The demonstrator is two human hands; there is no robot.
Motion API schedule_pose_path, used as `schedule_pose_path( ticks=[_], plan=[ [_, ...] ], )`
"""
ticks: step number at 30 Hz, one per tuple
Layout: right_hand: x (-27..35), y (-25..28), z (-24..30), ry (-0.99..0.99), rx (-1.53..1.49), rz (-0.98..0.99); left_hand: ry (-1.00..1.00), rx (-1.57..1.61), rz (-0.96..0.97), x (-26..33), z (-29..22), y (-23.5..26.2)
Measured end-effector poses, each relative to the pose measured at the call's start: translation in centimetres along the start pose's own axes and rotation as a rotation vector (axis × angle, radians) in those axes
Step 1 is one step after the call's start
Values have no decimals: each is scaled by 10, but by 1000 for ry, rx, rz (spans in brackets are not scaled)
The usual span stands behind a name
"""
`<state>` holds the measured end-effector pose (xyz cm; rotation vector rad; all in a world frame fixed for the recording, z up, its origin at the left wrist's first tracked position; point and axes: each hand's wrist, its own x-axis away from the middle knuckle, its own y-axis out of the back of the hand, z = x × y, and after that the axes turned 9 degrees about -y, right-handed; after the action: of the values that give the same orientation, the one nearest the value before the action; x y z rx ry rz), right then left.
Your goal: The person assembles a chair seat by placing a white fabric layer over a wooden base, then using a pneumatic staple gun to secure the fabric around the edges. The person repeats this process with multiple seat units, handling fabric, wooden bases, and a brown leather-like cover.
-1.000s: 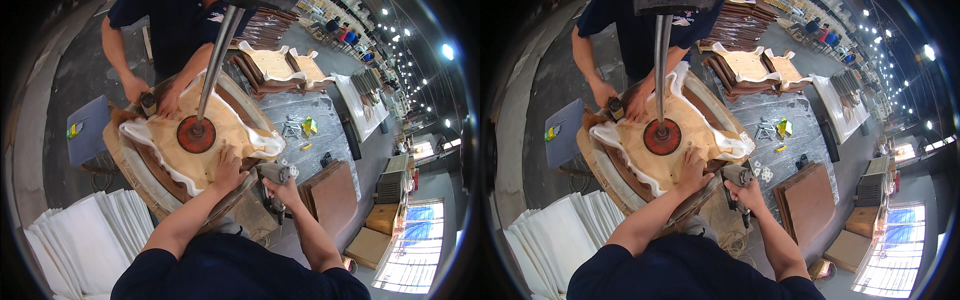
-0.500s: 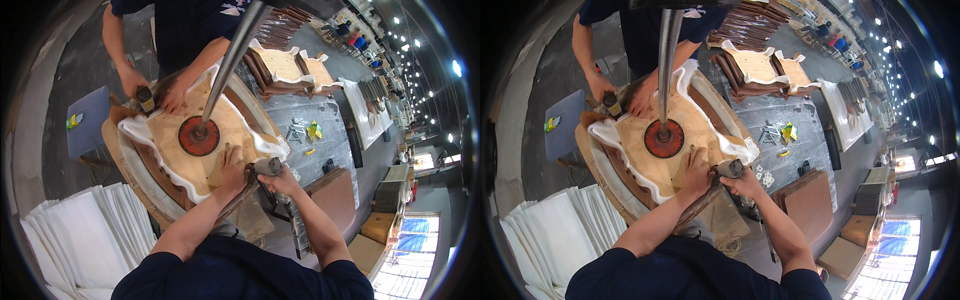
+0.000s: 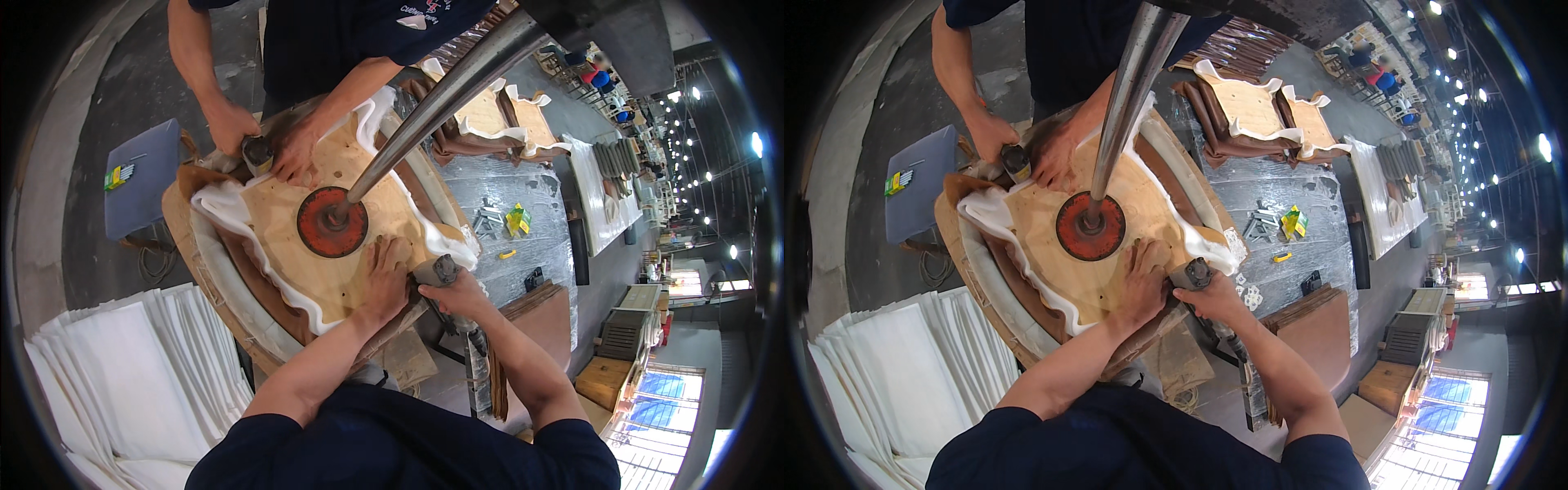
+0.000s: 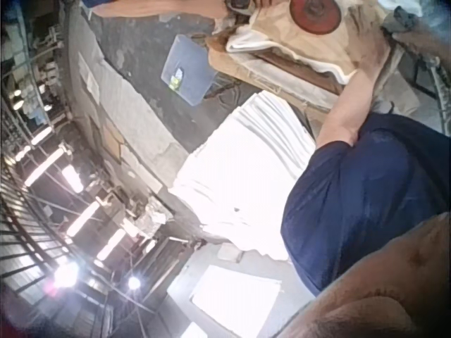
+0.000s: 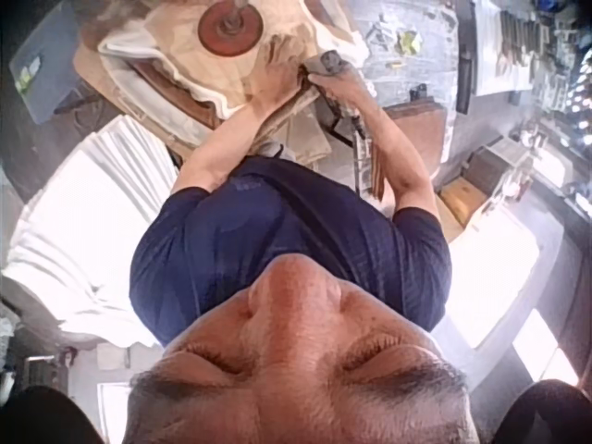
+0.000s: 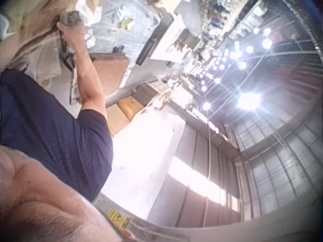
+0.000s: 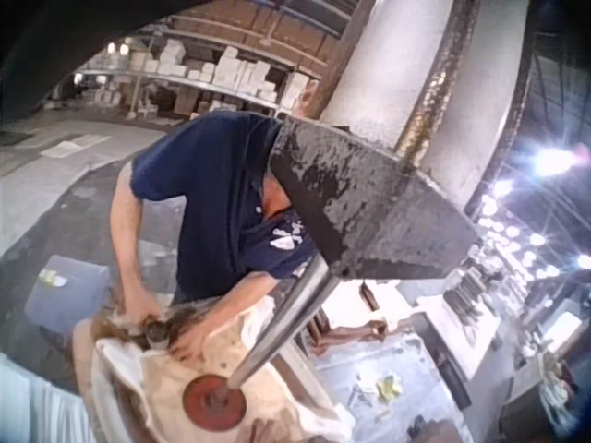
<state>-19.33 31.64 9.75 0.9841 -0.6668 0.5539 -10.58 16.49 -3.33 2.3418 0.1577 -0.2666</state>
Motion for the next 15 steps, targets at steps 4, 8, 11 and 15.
schedule_pose_path(
  ticks=[4,8,11,15],
  plan=[
    [3,-4,1,32,-31,-11,-118,54,-75,3,13,6],
    [4,4,-25,32,-184,57,-125,148,-42,23,-3,16],
    [15,2,-35,93,-316,24,-80,73,-43,22,-7,15],
    [28,3,-25,72,-257,39,-73,-3,-104,20,-7,6]
  ],
)
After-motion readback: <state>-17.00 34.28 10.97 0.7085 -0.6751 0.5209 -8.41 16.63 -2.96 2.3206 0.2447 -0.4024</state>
